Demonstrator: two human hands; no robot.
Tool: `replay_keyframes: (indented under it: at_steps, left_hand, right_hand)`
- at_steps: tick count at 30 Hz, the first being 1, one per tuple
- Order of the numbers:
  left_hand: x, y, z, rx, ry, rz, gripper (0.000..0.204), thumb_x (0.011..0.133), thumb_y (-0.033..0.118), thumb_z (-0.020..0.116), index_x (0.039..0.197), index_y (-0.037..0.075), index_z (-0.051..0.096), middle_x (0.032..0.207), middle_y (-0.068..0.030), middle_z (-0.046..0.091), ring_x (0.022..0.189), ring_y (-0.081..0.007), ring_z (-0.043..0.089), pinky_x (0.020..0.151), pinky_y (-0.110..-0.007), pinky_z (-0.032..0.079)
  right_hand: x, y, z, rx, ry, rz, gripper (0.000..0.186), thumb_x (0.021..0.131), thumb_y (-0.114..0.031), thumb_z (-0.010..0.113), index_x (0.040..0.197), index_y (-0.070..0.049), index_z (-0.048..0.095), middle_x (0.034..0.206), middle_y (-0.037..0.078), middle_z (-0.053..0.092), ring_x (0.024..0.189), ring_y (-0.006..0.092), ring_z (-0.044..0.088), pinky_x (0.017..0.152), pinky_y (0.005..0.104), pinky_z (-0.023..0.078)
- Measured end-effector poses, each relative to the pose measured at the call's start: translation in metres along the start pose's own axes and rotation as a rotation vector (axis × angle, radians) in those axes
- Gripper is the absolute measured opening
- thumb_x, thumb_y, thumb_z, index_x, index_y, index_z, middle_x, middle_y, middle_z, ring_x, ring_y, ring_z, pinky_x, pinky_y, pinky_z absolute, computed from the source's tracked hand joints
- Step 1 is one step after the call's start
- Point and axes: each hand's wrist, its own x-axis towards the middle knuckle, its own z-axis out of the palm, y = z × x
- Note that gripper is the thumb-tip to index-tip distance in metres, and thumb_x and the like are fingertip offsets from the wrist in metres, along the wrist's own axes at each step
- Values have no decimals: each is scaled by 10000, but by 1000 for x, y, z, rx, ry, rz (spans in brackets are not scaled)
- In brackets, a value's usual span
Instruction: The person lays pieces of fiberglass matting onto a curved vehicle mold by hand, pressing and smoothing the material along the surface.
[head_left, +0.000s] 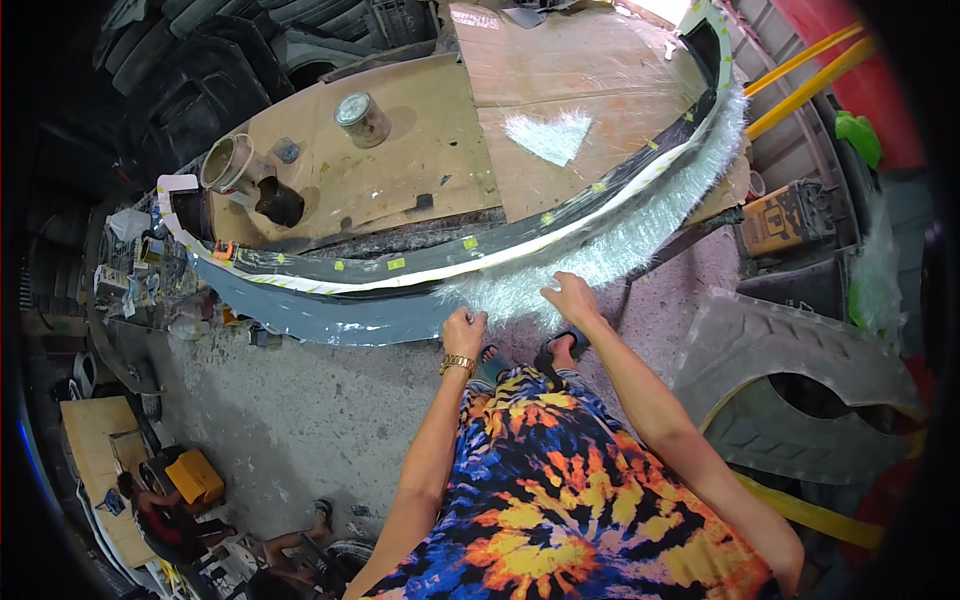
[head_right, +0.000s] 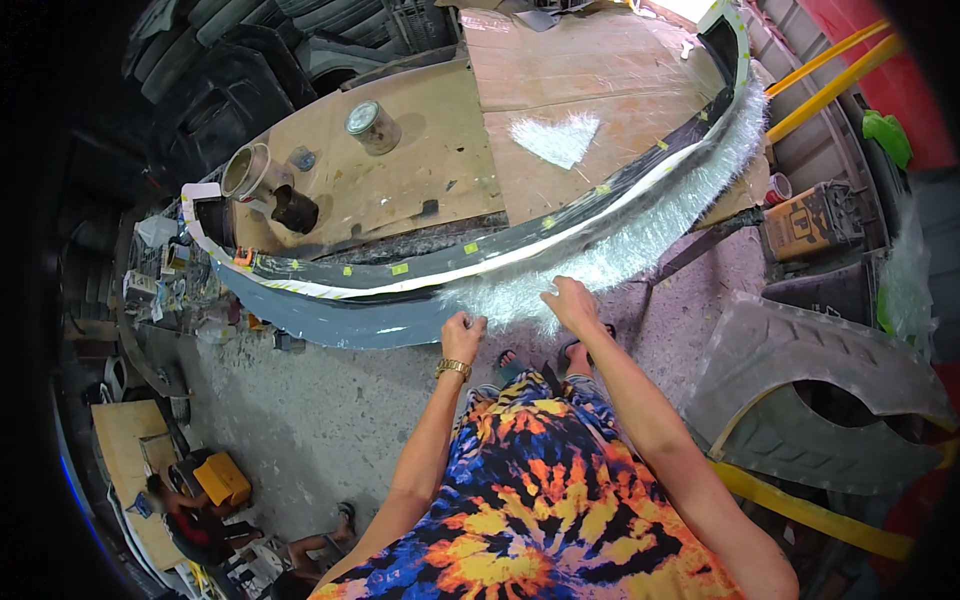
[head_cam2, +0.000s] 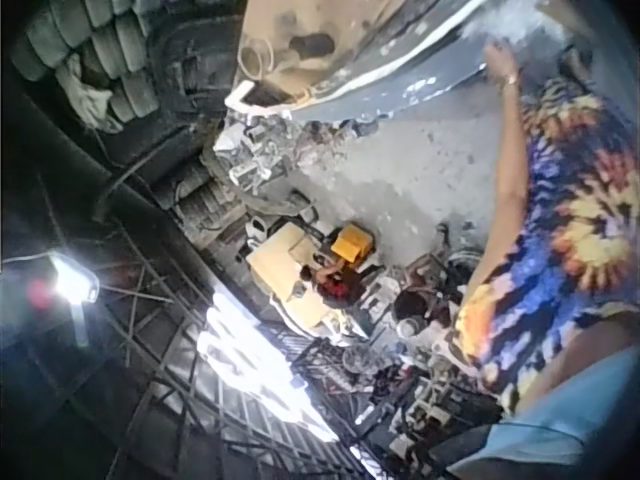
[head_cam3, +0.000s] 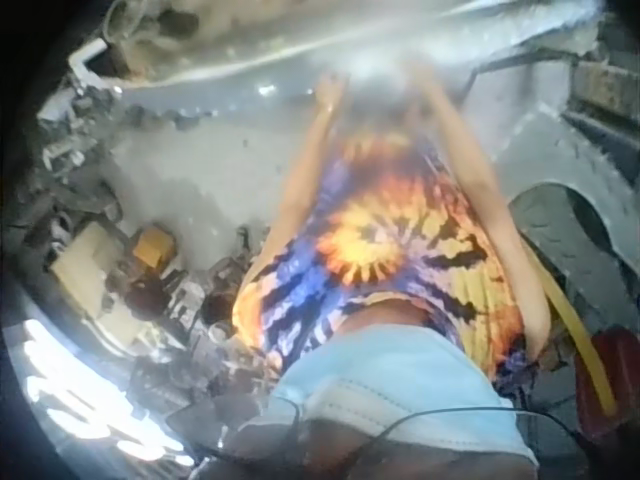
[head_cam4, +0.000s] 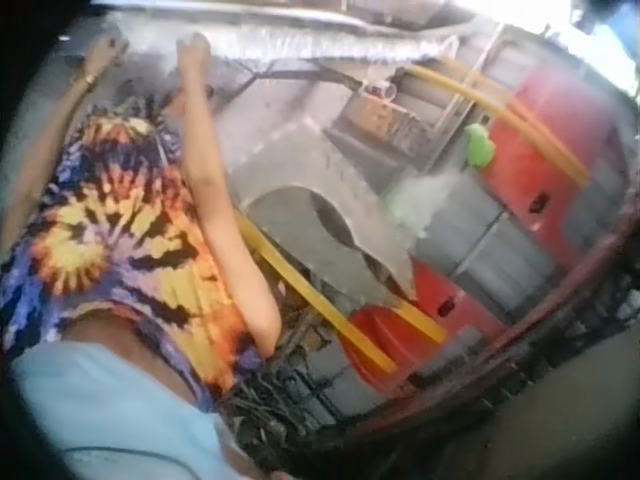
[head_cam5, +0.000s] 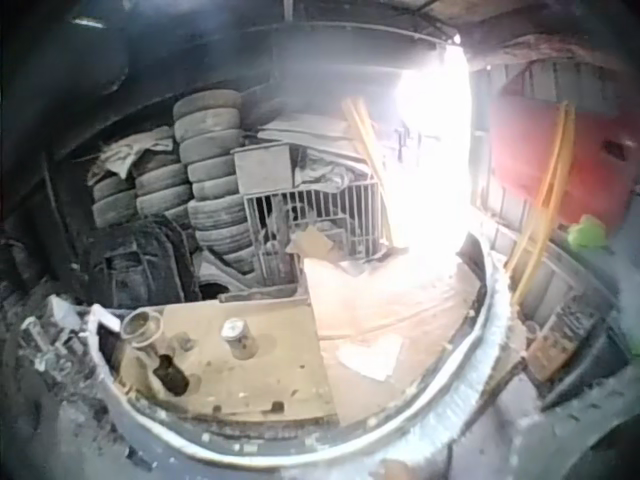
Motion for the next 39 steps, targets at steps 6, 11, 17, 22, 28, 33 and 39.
replay_keyframes:
  at_steps: [6,11,17,22,28,33,39]
  left_hand:
    - [0,-1,1,172,33,55,327,744,300,659,725,-15,573,661,-211,606,648,-423,593,598,-494,463]
    - [-11,29,-12,242,-41,9,356,798,267,648,1040,28,542,977,-208,619,868,-392,604,728,-473,471]
    - [-28,26,5,413,-151,779,586,867,259,580,1372,48,370,1448,-165,331,1341,-354,298,1074,-471,280]
    - [-24,26,23,470,-289,734,727,866,326,582,1446,40,248,1537,-137,166,1406,-349,173,1129,-476,193]
    - [-22,31,30,540,-310,684,734,840,394,595,1424,46,319,1524,-139,208,1415,-331,148,1144,-471,148]
    - [-16,15,35,569,-268,736,737,815,445,604,1348,-24,406,1446,-237,322,1408,-356,154,1136,-486,153]
    - [-9,14,13,434,-313,611,881,777,372,649,1431,-35,222,1514,-224,166,1412,-361,140,1147,-457,147]
  right_hand:
    - [-2,-8,2,-43,-2,16,413,773,-333,647,1040,-19,636,983,235,650,938,397,618,814,466,486]
    - [0,2,8,-31,18,35,427,776,-338,646,1064,-23,625,976,246,648,936,401,618,827,466,484]
    - [-14,4,-17,73,125,16,409,805,-338,650,1049,-10,623,973,238,651,942,405,614,833,429,481]
    - [-39,67,-68,385,-32,-11,241,903,-172,577,1048,14,622,985,70,667,898,133,591,798,293,464]
    - [-39,4,-19,913,-365,-59,339,879,-30,459,1193,-16,585,1155,62,605,1071,138,521,957,270,377]
    - [3,-20,10,1221,-477,232,418,805,19,433,1204,9,558,1157,100,600,1046,192,567,944,309,416]
    - [20,-7,10,1263,-482,388,471,769,-30,530,1234,35,494,1235,158,541,1152,255,519,1001,382,384]
